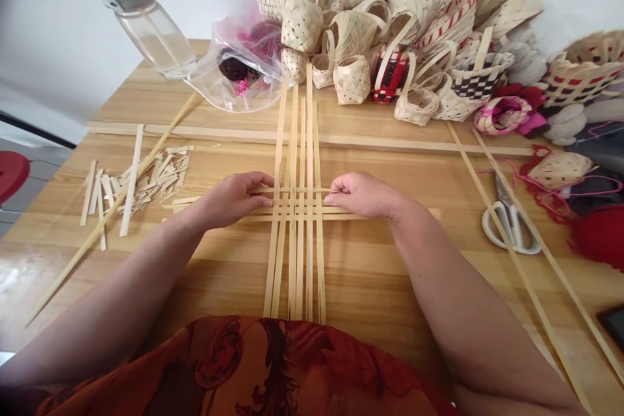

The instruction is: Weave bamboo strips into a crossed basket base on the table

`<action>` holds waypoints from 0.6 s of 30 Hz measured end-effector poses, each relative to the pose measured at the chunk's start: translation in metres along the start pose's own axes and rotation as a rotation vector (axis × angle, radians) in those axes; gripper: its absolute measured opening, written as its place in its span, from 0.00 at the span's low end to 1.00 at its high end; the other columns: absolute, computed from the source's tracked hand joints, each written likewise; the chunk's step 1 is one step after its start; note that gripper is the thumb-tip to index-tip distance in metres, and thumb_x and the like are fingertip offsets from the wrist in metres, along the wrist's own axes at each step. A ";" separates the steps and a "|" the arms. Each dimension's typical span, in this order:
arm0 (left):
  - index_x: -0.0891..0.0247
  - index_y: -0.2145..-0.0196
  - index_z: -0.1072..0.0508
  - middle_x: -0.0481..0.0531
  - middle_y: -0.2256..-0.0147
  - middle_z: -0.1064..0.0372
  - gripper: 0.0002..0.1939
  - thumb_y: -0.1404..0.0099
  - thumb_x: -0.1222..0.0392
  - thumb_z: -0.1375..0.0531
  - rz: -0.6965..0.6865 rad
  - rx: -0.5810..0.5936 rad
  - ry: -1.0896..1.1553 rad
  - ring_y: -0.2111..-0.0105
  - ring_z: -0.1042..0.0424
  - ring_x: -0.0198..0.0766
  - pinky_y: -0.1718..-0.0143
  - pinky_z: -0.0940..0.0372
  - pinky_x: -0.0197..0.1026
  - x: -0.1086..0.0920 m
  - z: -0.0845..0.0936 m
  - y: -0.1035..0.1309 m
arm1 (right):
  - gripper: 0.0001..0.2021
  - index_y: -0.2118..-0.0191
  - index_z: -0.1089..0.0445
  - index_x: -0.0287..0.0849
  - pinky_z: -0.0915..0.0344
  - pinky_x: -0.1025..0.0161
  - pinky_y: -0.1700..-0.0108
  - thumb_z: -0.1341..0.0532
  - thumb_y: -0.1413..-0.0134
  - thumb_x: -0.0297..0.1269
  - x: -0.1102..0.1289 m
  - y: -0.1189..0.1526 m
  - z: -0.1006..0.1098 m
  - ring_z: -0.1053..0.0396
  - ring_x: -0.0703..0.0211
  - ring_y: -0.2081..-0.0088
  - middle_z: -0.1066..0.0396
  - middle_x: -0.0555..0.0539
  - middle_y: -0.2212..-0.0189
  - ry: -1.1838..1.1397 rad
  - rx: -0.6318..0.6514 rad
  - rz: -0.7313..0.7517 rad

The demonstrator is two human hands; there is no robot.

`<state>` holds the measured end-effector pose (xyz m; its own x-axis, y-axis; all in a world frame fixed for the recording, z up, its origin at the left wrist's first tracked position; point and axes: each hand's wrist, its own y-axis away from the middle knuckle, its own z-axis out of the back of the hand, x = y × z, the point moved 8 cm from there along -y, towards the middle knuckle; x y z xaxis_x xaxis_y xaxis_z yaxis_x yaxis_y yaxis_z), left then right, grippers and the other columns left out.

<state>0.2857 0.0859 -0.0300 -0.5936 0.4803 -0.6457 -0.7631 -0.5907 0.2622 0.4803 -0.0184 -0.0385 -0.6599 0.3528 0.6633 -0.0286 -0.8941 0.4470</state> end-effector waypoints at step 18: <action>0.58 0.45 0.31 0.57 0.50 0.28 0.23 0.38 0.59 0.36 -0.102 -0.193 -0.334 0.49 0.31 0.51 0.46 0.41 0.54 -0.017 -0.004 0.016 | 0.11 0.56 0.29 0.44 0.35 0.56 0.60 0.37 0.45 0.39 0.029 0.022 0.006 0.29 0.51 0.61 0.25 0.44 0.61 0.349 -0.337 0.191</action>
<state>0.2847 0.0655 -0.0177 -0.5922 0.7084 -0.3840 -0.7791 -0.6251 0.0484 0.4651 -0.0260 -0.0056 -0.8865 0.1134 0.4486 -0.0856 -0.9930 0.0818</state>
